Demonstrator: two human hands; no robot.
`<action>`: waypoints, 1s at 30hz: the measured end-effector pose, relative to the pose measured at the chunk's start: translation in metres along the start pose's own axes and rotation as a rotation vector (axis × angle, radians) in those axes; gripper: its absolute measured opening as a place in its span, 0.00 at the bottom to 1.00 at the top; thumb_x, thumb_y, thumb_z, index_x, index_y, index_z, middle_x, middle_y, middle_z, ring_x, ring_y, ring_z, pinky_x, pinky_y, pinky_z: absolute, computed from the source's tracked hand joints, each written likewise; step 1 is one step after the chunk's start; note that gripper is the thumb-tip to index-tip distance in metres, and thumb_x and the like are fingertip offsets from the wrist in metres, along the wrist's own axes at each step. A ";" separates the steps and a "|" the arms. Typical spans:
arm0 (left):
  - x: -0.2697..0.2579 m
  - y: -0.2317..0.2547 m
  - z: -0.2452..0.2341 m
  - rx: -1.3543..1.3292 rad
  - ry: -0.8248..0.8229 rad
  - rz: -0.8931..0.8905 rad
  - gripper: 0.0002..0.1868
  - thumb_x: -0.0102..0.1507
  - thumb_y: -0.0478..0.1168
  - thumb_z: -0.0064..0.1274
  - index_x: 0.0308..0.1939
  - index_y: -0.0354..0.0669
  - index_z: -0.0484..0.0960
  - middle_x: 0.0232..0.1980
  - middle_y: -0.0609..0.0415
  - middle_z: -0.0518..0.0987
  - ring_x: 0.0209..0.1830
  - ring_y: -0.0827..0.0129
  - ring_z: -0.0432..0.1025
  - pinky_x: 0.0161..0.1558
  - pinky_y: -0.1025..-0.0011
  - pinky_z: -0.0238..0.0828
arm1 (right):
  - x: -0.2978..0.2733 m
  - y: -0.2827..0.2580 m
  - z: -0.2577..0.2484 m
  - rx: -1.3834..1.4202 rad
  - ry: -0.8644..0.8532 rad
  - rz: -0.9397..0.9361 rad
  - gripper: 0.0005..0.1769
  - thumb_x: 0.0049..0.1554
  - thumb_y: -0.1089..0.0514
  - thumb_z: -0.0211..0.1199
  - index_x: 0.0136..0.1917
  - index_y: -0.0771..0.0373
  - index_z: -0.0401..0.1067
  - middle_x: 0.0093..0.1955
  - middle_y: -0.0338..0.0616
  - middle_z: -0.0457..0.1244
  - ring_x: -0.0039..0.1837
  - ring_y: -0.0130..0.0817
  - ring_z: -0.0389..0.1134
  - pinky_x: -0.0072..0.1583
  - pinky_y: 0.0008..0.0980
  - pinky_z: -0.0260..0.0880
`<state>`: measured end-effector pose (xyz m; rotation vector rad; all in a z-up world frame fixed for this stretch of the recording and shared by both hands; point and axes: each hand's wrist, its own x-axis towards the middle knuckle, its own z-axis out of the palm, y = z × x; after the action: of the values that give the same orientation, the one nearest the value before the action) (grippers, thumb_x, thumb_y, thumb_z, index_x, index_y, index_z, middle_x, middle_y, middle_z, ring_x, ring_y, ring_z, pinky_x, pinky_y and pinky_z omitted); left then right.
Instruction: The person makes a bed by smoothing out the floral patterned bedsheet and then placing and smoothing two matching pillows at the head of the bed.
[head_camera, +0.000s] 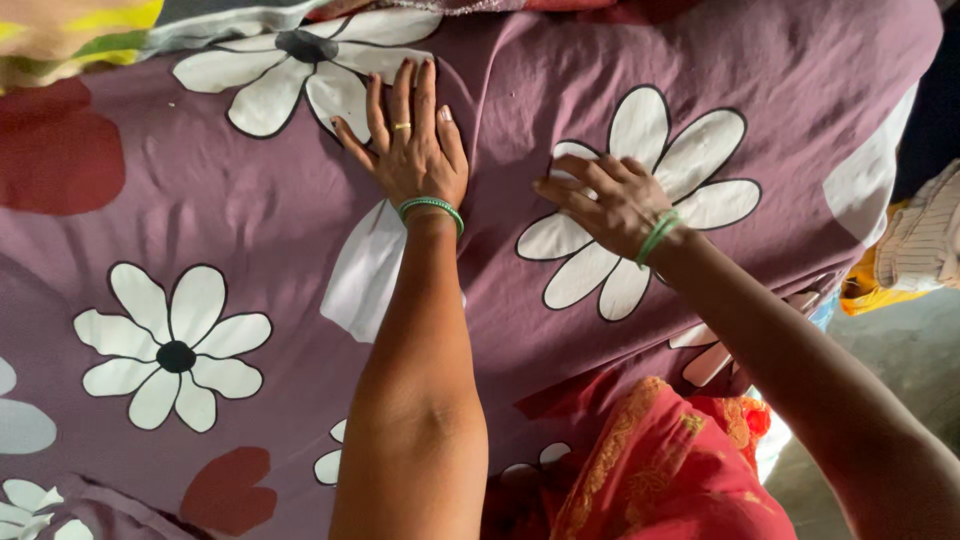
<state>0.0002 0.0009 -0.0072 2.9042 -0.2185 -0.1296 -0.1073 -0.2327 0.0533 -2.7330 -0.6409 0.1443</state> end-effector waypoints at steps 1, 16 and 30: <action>0.001 0.000 0.003 0.003 0.012 -0.003 0.26 0.74 0.51 0.38 0.78 0.65 0.64 0.79 0.69 0.63 0.82 0.63 0.50 0.78 0.36 0.25 | 0.008 0.002 0.009 0.054 0.018 -0.008 0.14 0.59 0.55 0.64 0.59 0.57 0.77 0.58 0.47 0.65 0.54 0.42 0.71 0.56 0.40 0.71; 0.000 -0.004 0.007 -0.108 0.126 -0.007 0.22 0.72 0.49 0.43 0.72 0.59 0.71 0.77 0.65 0.67 0.81 0.63 0.53 0.79 0.41 0.29 | 0.056 -0.009 0.021 -0.138 0.190 0.160 0.19 0.66 0.51 0.59 0.68 0.55 0.73 0.77 0.44 0.59 0.78 0.43 0.61 0.77 0.57 0.45; 0.036 -0.054 0.002 -0.296 0.120 0.033 0.10 0.70 0.48 0.58 0.53 0.53 0.82 0.53 0.59 0.82 0.58 0.60 0.71 0.70 0.49 0.52 | 0.108 0.005 0.055 -0.017 0.335 0.610 0.22 0.70 0.49 0.53 0.73 0.58 0.70 0.73 0.44 0.63 0.78 0.43 0.55 0.79 0.56 0.35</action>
<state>0.0427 0.0472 -0.0240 2.6023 -0.2074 0.0175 -0.0180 -0.1726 -0.0022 -2.7829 0.2890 -0.1774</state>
